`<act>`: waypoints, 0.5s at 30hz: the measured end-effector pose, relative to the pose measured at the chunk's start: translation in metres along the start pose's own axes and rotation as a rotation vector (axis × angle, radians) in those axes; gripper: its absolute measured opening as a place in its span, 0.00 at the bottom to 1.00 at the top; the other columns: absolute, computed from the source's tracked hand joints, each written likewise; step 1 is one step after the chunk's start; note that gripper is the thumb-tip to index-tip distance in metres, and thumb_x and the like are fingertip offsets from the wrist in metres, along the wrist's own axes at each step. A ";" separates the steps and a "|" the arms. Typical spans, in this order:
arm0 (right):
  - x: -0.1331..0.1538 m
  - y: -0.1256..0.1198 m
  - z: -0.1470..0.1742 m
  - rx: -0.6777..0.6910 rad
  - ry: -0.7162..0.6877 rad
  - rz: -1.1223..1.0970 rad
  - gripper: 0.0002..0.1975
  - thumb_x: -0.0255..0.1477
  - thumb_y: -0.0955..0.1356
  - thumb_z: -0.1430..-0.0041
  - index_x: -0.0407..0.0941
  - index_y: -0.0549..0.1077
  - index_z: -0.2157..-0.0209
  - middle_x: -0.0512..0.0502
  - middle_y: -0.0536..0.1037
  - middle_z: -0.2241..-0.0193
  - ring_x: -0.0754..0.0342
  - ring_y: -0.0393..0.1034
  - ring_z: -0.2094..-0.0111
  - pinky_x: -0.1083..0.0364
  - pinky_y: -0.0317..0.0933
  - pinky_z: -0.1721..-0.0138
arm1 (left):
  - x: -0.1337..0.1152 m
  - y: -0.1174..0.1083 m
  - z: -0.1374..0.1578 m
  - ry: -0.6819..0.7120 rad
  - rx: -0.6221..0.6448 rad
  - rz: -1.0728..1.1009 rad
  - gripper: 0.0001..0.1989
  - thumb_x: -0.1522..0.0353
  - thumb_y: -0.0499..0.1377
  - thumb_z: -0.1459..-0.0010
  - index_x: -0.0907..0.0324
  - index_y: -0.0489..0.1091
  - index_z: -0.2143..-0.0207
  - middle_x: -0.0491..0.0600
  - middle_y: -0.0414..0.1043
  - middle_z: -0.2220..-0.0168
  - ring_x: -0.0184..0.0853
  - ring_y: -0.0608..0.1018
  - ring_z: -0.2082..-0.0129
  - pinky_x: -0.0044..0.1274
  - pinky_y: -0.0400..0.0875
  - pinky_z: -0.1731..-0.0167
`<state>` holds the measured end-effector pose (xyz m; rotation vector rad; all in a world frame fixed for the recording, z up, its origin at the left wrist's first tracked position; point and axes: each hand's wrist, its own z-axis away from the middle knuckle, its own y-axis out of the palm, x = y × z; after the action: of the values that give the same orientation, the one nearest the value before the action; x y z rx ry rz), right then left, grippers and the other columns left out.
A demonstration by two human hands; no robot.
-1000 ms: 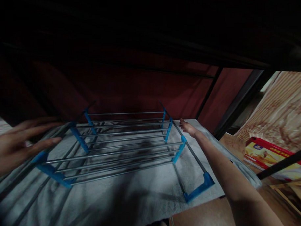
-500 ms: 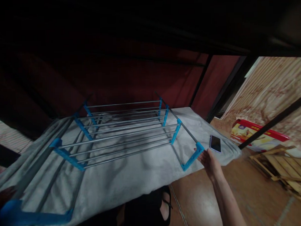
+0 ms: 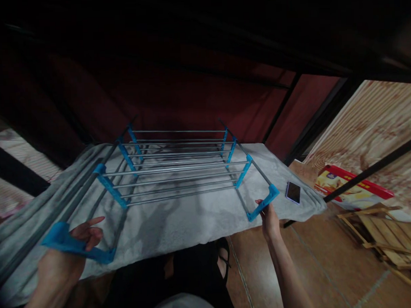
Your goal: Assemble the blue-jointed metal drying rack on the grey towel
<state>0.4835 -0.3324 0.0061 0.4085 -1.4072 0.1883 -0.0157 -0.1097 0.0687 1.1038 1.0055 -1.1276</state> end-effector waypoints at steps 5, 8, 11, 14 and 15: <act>-0.008 -0.002 -0.002 -0.039 -0.020 -0.025 0.18 0.46 0.69 0.52 0.47 0.75 0.65 0.49 0.79 0.64 0.47 0.72 0.49 0.50 0.64 0.49 | -0.003 -0.001 0.003 0.048 0.091 -0.016 0.17 0.57 0.54 0.48 0.61 0.71 0.72 0.43 0.60 0.87 0.28 0.59 0.85 0.22 0.57 0.81; -0.013 -0.005 -0.004 -0.068 -0.071 0.015 0.17 0.43 0.67 0.50 0.47 0.74 0.63 0.45 0.80 0.60 0.45 0.73 0.50 0.45 0.66 0.47 | 0.000 -0.001 0.005 0.029 0.075 0.002 0.23 0.52 0.52 0.44 0.63 0.73 0.70 0.43 0.59 0.86 0.30 0.59 0.85 0.23 0.56 0.81; -0.014 -0.012 0.003 -0.085 -0.106 0.126 0.18 0.40 0.64 0.49 0.48 0.75 0.59 0.40 0.78 0.52 0.44 0.73 0.48 0.42 0.67 0.45 | 0.009 -0.007 0.003 0.021 0.060 -0.006 0.26 0.50 0.52 0.43 0.63 0.74 0.67 0.44 0.63 0.84 0.31 0.62 0.83 0.24 0.59 0.79; -0.017 -0.017 0.022 -0.078 -0.093 0.212 0.17 0.37 0.66 0.52 0.49 0.75 0.60 0.40 0.78 0.50 0.42 0.73 0.48 0.41 0.71 0.51 | 0.025 -0.026 -0.009 0.041 -0.045 -0.068 0.24 0.50 0.56 0.44 0.64 0.75 0.66 0.48 0.71 0.78 0.34 0.70 0.77 0.24 0.64 0.75; -0.022 -0.016 0.032 -0.072 -0.086 0.247 0.16 0.36 0.67 0.54 0.50 0.75 0.62 0.40 0.78 0.52 0.40 0.74 0.50 0.40 0.73 0.56 | 0.030 -0.035 -0.014 0.056 -0.107 -0.091 0.24 0.50 0.57 0.45 0.63 0.75 0.68 0.48 0.72 0.77 0.34 0.71 0.75 0.24 0.65 0.73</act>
<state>0.4568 -0.3572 -0.0143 0.1838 -1.5429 0.3227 -0.0466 -0.1032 0.0318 1.0168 1.1566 -1.1077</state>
